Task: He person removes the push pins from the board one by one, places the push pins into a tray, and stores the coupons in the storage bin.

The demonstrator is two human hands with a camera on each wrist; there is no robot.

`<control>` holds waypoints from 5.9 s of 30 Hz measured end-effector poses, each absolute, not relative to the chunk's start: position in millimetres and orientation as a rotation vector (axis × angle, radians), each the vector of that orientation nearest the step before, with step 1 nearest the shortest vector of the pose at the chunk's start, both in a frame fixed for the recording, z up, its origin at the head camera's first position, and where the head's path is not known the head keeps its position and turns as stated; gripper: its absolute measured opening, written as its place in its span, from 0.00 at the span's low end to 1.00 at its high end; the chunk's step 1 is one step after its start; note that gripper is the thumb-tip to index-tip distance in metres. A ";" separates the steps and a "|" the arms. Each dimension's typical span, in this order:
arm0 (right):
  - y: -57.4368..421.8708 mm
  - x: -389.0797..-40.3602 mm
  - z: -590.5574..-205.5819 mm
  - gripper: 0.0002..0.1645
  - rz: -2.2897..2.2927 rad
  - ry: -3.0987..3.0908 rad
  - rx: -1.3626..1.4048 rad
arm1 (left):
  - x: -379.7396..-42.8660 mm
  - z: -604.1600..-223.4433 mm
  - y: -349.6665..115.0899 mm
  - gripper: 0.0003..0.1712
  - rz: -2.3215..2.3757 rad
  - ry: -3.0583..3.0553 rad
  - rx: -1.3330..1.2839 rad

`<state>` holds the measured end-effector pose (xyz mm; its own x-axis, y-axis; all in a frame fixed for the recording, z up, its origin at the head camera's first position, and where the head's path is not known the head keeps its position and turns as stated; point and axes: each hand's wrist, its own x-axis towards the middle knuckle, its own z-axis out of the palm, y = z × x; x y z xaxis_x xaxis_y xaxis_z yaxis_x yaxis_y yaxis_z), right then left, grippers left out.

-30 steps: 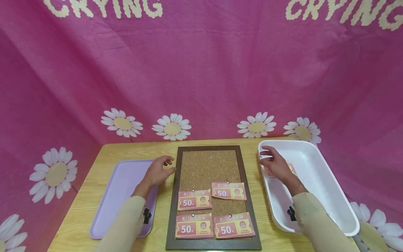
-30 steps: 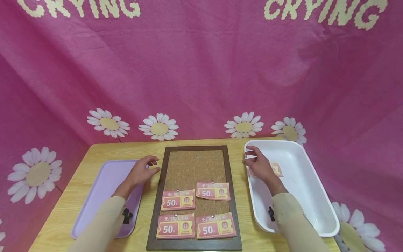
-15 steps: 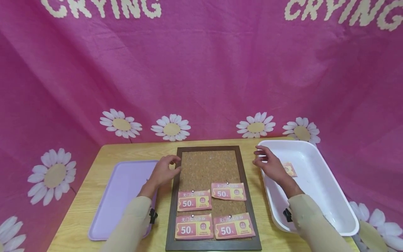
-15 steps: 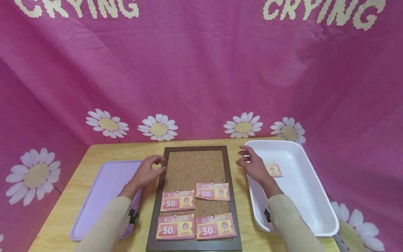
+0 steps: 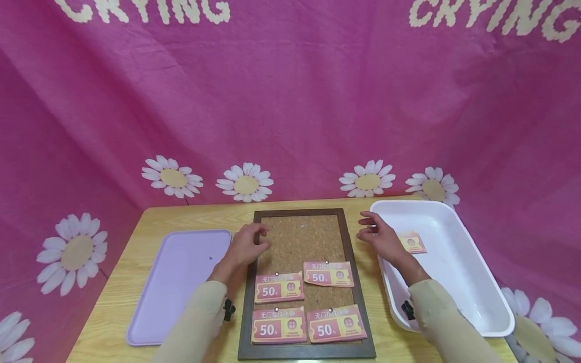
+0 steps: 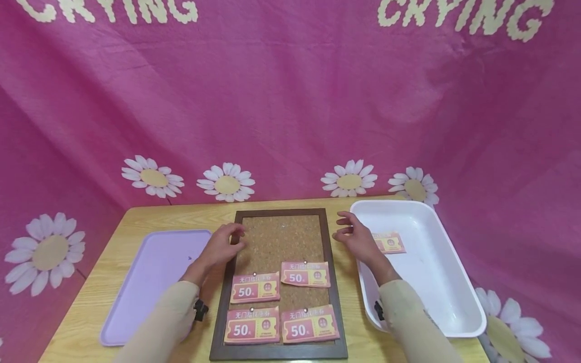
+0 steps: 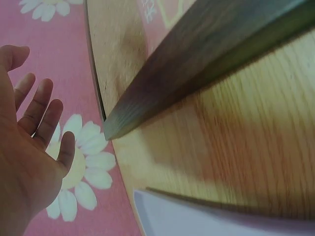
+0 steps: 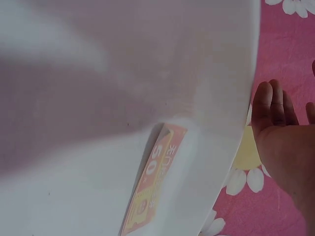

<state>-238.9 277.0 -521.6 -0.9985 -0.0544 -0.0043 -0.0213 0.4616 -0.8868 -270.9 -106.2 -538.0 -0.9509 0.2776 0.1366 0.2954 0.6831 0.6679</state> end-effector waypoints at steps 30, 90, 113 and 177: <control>245.9 -232.9 -507.4 0.35 -1.635 2.561 -0.020 | -258.6 -549.9 -61.0 0.21 -1.158 -2.882 -0.659; 219.8 -196.6 -550.9 0.33 -1.157 2.703 0.127 | -249.1 -563.5 7.4 0.22 -0.956 -3.025 -0.883; 228.5 -189.1 -564.2 0.38 -1.078 2.806 0.028 | -248.2 -569.3 30.3 0.17 -0.784 -3.071 -0.953; 228.8 -187.6 -564.9 0.29 -0.965 2.873 -0.070 | -252.9 -573.2 50.6 0.10 -0.488 -3.030 -0.999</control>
<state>-187.6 228.8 -564.9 -0.9929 -0.0786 -0.0895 -0.0086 0.7970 -0.6039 -252.9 50.6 -573.2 -0.8050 0.5931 0.0126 0.5671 0.7631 0.3101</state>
